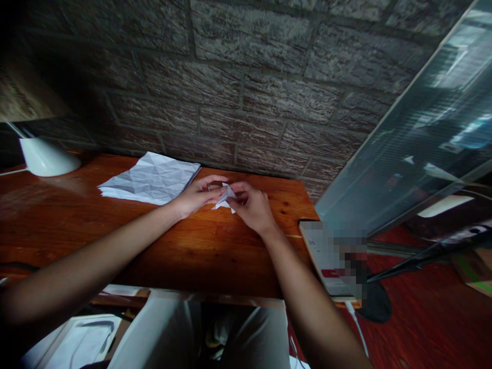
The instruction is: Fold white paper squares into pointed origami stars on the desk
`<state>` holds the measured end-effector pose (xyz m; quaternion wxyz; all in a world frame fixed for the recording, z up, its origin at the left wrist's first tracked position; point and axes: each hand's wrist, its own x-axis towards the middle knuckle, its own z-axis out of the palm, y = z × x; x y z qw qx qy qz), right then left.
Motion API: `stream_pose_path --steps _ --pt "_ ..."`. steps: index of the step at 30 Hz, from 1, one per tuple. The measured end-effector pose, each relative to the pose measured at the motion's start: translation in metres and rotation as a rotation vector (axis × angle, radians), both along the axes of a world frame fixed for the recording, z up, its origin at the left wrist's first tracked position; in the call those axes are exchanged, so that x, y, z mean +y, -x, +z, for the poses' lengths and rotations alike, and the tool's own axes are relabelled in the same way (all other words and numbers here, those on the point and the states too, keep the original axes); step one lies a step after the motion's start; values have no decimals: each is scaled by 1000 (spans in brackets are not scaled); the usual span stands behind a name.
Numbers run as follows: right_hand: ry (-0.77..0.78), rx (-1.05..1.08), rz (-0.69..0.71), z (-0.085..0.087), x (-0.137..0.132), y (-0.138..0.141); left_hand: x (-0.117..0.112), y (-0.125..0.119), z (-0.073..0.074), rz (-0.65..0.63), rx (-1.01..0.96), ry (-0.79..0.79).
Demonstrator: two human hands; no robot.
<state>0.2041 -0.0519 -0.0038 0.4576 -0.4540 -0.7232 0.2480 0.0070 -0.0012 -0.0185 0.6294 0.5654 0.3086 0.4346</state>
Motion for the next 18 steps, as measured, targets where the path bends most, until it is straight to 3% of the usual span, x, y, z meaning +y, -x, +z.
stream_pose_path --steps 5,9,18 --pt "-11 -23 -95 0 -1 0 -4 -1 3 -18 -32 -7" --pt "-20 7 -161 0 0 0 -5 -5 4 23 -27 -154" --pt "8 102 -133 -4 3 -3 0 -3 2 -33 -17 -204"
